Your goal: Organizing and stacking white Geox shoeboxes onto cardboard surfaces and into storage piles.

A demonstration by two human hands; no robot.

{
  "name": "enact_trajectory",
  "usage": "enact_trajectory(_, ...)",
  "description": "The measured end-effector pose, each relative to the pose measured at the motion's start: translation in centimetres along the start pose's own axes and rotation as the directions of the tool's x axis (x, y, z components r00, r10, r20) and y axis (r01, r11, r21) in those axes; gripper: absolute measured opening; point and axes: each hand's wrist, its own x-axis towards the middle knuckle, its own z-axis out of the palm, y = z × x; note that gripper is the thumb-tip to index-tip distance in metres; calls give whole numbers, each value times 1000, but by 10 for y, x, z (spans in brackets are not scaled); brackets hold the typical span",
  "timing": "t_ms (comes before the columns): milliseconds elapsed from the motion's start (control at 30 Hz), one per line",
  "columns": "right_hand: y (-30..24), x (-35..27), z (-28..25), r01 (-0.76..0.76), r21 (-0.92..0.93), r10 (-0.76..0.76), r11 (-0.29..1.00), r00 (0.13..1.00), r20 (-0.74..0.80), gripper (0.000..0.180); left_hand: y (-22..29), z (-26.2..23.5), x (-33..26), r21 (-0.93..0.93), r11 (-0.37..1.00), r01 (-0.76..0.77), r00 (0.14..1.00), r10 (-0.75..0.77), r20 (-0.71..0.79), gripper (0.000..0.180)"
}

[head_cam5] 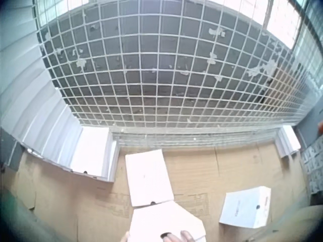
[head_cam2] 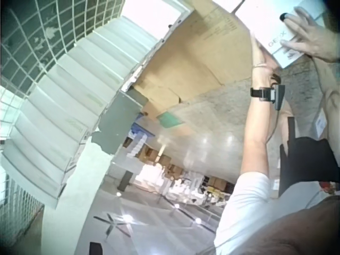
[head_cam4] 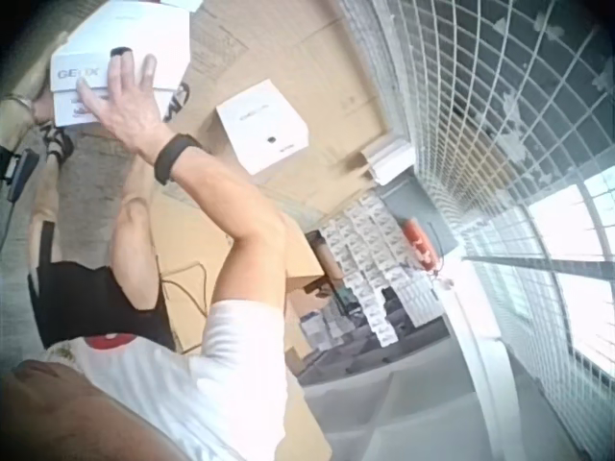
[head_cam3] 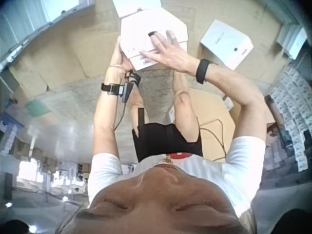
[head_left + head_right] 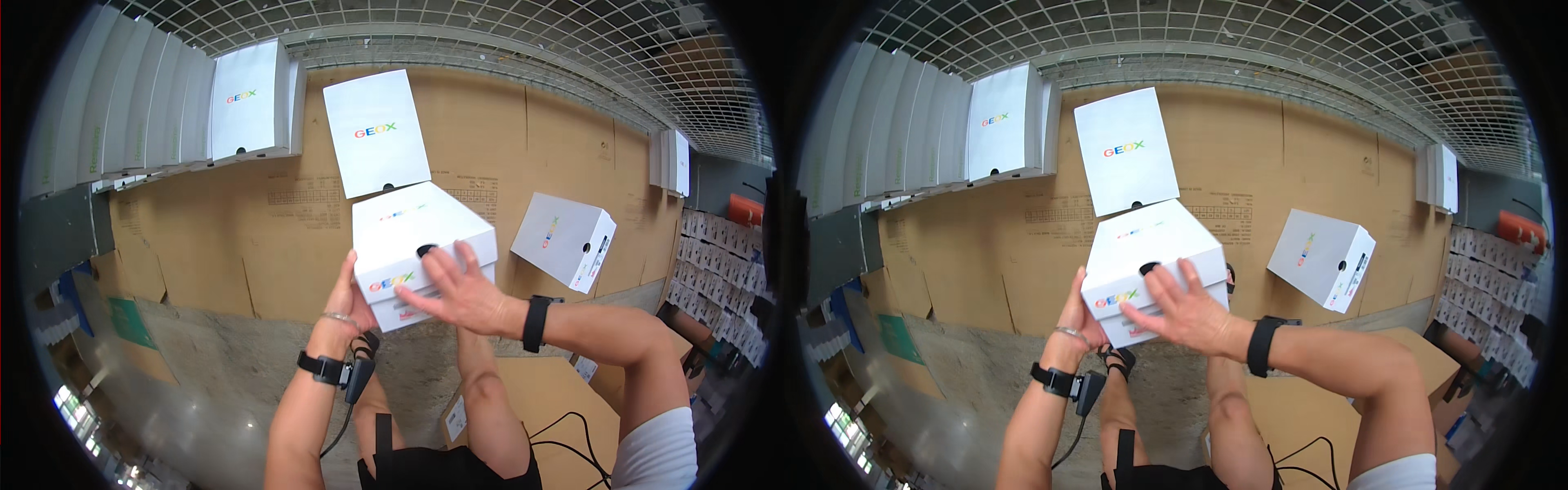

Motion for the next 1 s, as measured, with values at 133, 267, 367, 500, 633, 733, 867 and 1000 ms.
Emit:
enact_trajectory(133, -5, -1, 18, 65, 110, -62, 992, 998, -25, 48, -14, -34, -3, -33, 998, 53, 989, -57, -133, 72)
enact_trajectory(267, 28, 14, 41, 1, 511, 83, 860, 987, -140, 49, -45, -81, -17, 53, 987, -152, 923, 161, -351, 83)
enact_trajectory(367, 103, 22, 124, -484, 601, 635, 636, 771, -50, 50, -59, -112, -24, 232, 925, -302, 835, 374, -404, 89)
enact_trajectory(500, 176, 42, 244, -596, 717, 804, -363, 189, 564, 60, -63, -166, -50, 254, 913, -318, 777, 405, -483, 91)
enact_trajectory(633, 178, 112, 318, -162, 910, 811, -382, 412, 415, 45, -61, -185, -69, 228, 921, -315, 723, 389, -571, 89)
enact_trajectory(733, 180, 189, 319, -48, 916, 708, -398, 619, 340, 43, -64, -198, -83, 204, 915, -348, 696, 398, -597, 87)
enact_trajectory(867, 185, 215, 281, -385, 868, 617, -314, 612, 495, 38, -72, -207, -81, 182, 901, -395, 656, 415, -630, 79)
enact_trajectory(1000, 173, 112, 241, -677, 719, 673, 161, 608, 422, 49, -74, -184, -85, 93, 892, -443, 708, 412, -573, 73)
